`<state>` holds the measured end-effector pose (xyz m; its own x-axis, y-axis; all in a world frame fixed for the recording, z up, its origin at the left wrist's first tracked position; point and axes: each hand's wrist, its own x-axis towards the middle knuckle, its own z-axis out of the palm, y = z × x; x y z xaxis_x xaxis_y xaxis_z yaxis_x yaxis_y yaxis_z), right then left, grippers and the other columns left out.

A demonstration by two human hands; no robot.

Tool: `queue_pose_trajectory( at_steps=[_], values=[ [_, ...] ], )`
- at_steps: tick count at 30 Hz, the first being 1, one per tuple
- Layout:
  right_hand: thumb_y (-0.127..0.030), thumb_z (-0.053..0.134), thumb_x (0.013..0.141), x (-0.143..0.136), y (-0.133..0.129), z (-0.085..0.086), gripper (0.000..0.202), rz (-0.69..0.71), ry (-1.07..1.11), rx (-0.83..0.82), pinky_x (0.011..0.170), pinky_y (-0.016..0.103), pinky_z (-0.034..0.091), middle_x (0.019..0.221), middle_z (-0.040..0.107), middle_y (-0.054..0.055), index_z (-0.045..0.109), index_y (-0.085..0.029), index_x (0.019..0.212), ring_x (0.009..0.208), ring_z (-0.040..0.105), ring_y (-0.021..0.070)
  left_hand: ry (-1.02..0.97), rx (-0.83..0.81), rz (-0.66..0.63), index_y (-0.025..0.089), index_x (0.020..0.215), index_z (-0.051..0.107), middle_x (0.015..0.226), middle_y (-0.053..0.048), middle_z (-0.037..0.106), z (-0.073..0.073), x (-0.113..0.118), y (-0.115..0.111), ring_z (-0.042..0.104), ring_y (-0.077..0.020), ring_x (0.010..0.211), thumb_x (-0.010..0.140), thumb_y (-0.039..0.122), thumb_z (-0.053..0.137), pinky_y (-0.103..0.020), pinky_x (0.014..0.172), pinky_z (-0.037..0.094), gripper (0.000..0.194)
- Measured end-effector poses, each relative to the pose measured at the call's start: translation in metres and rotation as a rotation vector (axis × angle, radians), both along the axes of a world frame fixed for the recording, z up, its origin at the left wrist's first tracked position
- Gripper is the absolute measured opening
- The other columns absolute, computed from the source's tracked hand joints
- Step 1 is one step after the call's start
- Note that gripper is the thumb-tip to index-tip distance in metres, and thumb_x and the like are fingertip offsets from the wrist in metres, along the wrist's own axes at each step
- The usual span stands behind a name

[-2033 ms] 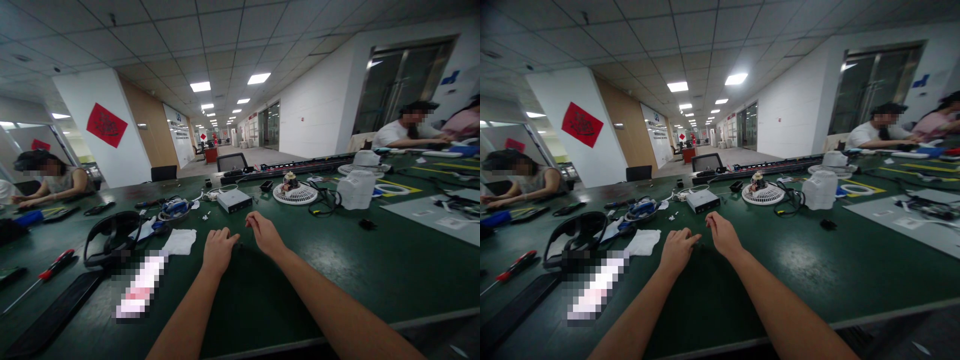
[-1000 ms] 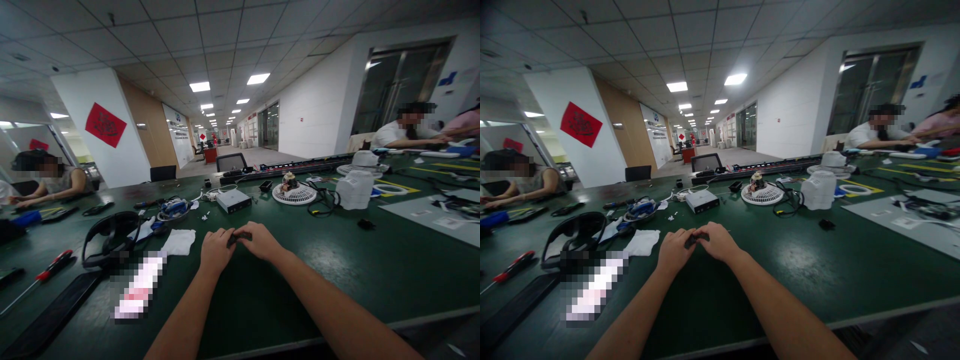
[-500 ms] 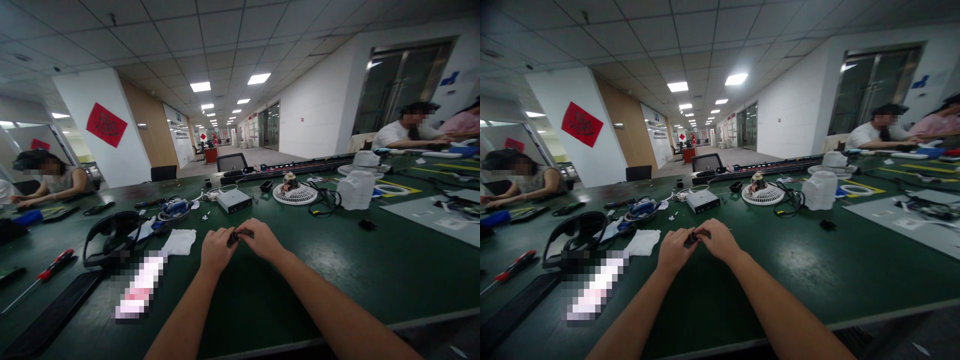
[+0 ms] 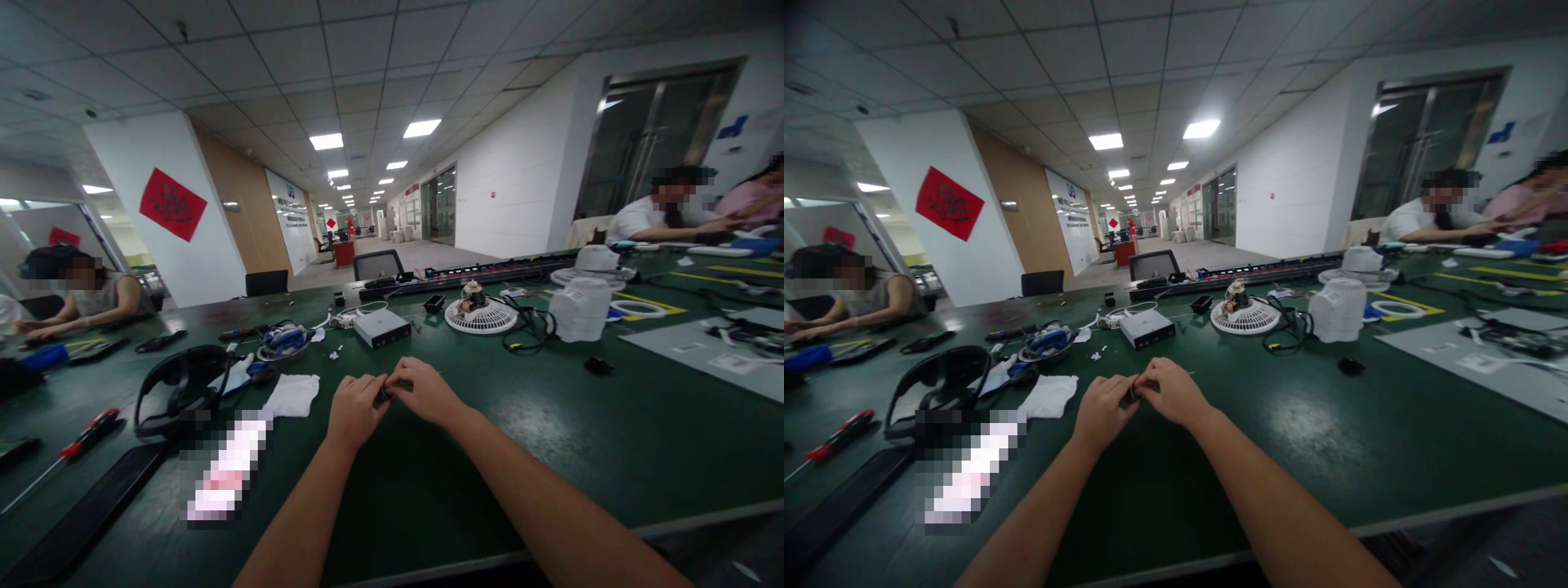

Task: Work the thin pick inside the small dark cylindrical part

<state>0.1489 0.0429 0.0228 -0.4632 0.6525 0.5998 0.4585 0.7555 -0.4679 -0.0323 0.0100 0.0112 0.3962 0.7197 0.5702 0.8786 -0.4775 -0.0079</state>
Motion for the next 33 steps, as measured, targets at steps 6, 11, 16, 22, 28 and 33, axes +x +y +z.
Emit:
queue_pose_trajectory(
  at_steps=[6, 11, 16, 22, 28, 33],
  values=[
    [-0.015, 0.071, 0.082, 0.003, 0.0007, 0.0012, 0.008, 0.033, -0.035, -0.007, 0.078, 0.03, 0.045, 0.083, 0.065, 0.002, 0.076, -0.021, 0.084, 0.084, 0.06, 0.0177, 0.022, -0.016, 0.003, 0.021, 0.118, 0.065, 0.104, -0.006, 0.071, 0.0016, 0.0002, -0.0007, 0.064, -0.0216, 0.092, 0.086, 0.019, 0.066, -0.037, 0.081, 0.044, 0.032],
    [-0.016, 0.074, 0.081, 0.0027, 0.0037, -0.0001, 0.007, 0.028, -0.049, -0.022, 0.073, 0.029, 0.044, 0.075, 0.065, 0.0, 0.077, -0.022, 0.08, 0.079, 0.059, 0.0174, 0.039, -0.024, -0.008, 0.021, 0.117, 0.065, 0.102, -0.005, 0.071, 0.0026, 0.0002, -0.0014, 0.064, -0.0215, 0.09, 0.085, 0.02, 0.067, -0.036, 0.081, 0.044, 0.032],
    [-0.01, 0.071, 0.08, -0.0015, 0.0007, 0.0018, 0.013, 0.021, -0.053, -0.031, 0.073, 0.027, 0.043, 0.074, 0.064, 0.0, 0.075, -0.022, 0.076, 0.078, 0.059, 0.0163, 0.028, -0.02, -0.002, 0.02, 0.119, 0.064, 0.104, -0.006, 0.071, 0.0009, -0.0003, -0.0005, 0.063, -0.0226, 0.092, 0.085, 0.02, 0.066, -0.038, 0.082, 0.044, 0.034],
    [-0.019, 0.079, 0.071, -0.0014, -0.0017, 0.0014, 0.015, -0.113, 0.027, -0.068, 0.061, 0.026, 0.038, 0.068, 0.057, -0.002, 0.064, -0.019, 0.073, 0.067, 0.053, 0.0162, 0.015, -0.033, -0.027, 0.022, 0.117, 0.066, 0.104, -0.006, 0.072, 0.0006, -0.0009, -0.0005, 0.065, -0.0216, 0.093, 0.086, 0.019, 0.066, -0.036, 0.082, 0.045, 0.031],
    [-0.018, 0.061, 0.083, -0.0011, -0.0019, 0.0045, 0.012, -0.121, 0.199, -0.035, 0.079, 0.033, 0.044, 0.088, 0.059, 0.004, 0.061, -0.019, 0.094, 0.085, 0.055, 0.0202, -0.064, -0.011, 0.04, 0.02, 0.122, 0.063, 0.112, -0.007, 0.072, 0.0022, 0.0013, -0.0009, 0.066, -0.0227, 0.097, 0.088, 0.022, 0.066, -0.037, 0.083, 0.045, 0.035],
    [-0.03, 0.045, 0.096, 0.0011, 0.0043, 0.0062, 0.02, -0.114, 0.437, -0.069, 0.084, 0.035, 0.046, 0.1, 0.057, 0.008, 0.063, -0.019, 0.094, 0.094, 0.057, 0.022, -0.105, -0.012, 0.12, 0.019, 0.124, 0.063, 0.112, -0.008, 0.072, -0.0022, 0.0001, 0.0015, 0.066, -0.0238, 0.094, 0.087, 0.029, 0.069, -0.037, 0.083, 0.046, 0.039]
  ],
)
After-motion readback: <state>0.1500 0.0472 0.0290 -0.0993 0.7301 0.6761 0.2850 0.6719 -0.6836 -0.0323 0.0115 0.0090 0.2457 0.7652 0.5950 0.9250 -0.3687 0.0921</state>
